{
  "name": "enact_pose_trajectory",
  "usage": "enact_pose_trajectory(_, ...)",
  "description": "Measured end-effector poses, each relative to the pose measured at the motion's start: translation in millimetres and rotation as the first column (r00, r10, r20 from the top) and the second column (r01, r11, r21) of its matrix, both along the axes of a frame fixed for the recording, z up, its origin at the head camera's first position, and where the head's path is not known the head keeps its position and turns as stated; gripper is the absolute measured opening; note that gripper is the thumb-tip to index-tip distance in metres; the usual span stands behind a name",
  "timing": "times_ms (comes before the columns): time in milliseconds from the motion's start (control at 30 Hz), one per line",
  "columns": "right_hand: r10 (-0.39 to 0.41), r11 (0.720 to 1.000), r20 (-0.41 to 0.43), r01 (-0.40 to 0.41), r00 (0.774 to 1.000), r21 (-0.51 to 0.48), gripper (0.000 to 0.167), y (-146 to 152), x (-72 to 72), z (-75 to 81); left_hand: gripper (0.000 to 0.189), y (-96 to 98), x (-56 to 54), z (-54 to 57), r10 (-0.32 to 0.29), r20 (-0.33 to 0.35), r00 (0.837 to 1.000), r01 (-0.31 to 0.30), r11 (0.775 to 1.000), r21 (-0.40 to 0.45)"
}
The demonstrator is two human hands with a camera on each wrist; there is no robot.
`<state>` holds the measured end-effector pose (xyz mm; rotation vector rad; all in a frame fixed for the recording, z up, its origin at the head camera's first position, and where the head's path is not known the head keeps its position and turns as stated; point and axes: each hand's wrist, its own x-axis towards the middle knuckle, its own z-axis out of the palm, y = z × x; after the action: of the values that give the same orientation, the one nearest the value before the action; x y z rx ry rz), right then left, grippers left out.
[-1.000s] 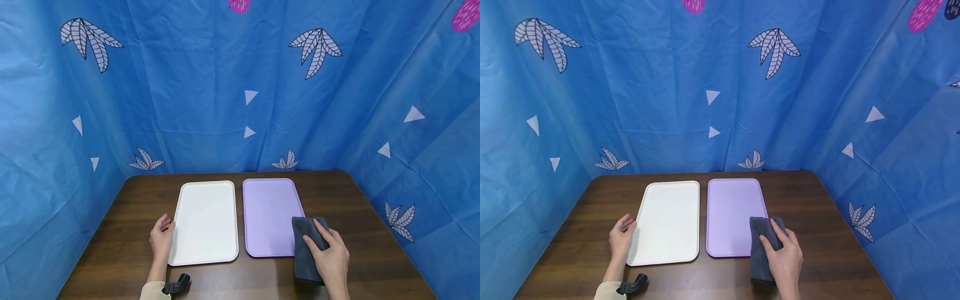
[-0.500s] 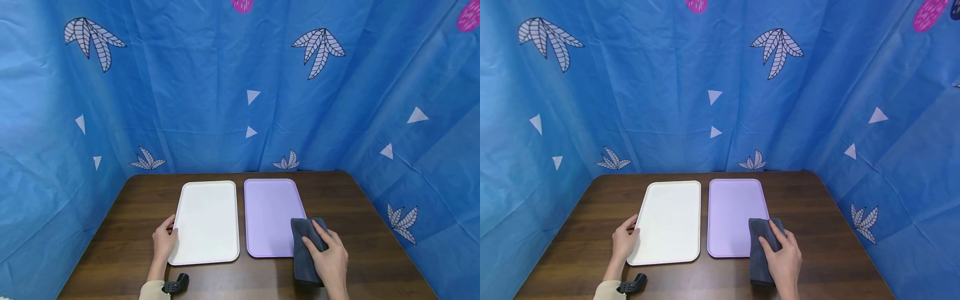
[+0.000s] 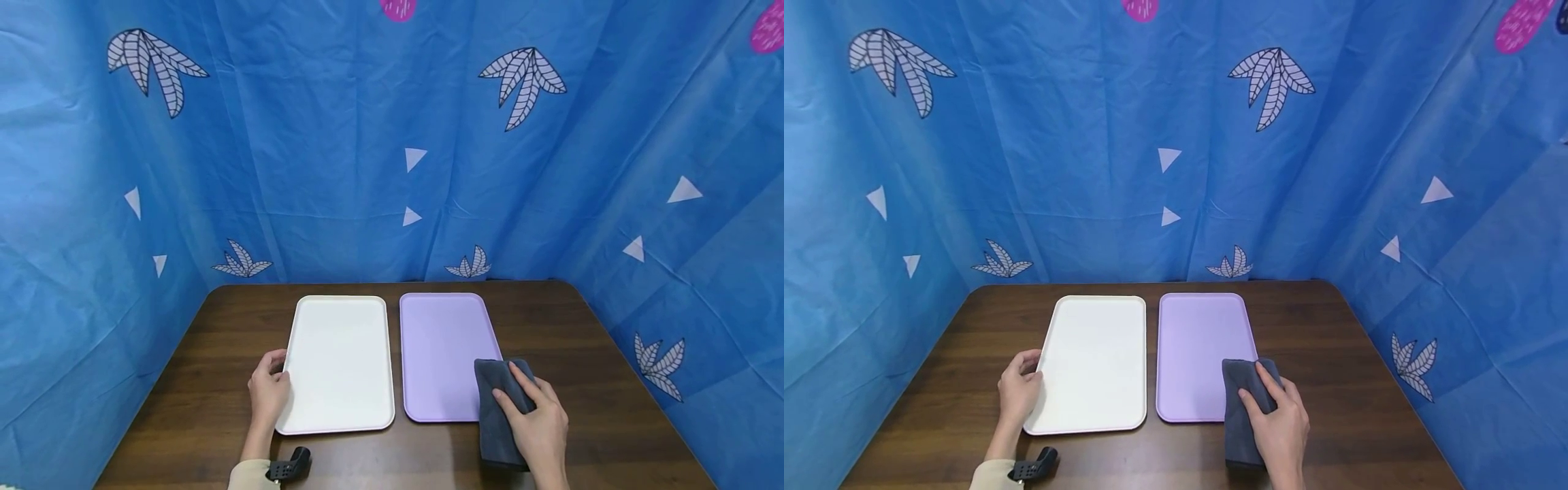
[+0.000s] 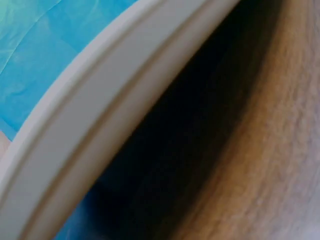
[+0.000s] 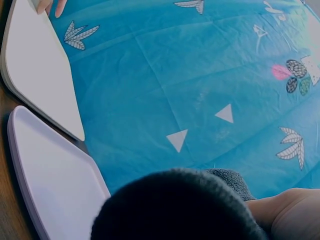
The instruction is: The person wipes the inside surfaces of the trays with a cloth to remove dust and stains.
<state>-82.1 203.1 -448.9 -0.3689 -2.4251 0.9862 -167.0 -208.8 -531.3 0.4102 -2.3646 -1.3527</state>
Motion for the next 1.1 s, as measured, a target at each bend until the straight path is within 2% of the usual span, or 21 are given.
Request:
enact_pose_trajectory(133,0.003,1.0,0.02,-0.003,1.0,-0.009,0.055,-0.4,1.0,-1.2,0.047,-2.2,-1.3,3.1,-0.036,0.075,0.997,0.027,0.993,0.111)
enact_pose_trajectory(267,0.001,1.0,0.033,-0.001,0.999,-0.016,0.055,-0.5,1.0,-2.9,0.051,-3.0,-5.3,5.1,-0.124,0.16,0.979,0.09,0.975,0.202)
enact_pose_trajectory(433,0.009,1.0,0.04,-0.009,0.999,-0.02,0.055,-0.2,0.3,-4.5,0.05,-1.4,-11.2,5.4,-0.208,0.166,0.964,0.152,0.942,0.3)
enact_pose_trajectory(633,0.016,1.0,0.034,-0.016,0.999,-0.022,0.055,-1.4,-0.6,-5.9,0.05,3.4,-15.6,9.3,-0.246,0.151,0.957,0.17,0.904,0.392)
enact_pose_trajectory(933,0.02,0.999,0.02,-0.019,1.0,-0.029,0.055,-3.7,-2.7,-8.1,0.05,2.7,-17.2,5.4,-0.279,0.196,0.94,0.171,0.883,0.437)
enact_pose_trajectory(1100,0.027,0.999,0.011,-0.027,1.0,-0.028,0.055,-4.2,-5.5,-7.0,0.055,2.7,-15.3,2.1,-0.27,0.216,0.938,0.151,0.881,0.448)
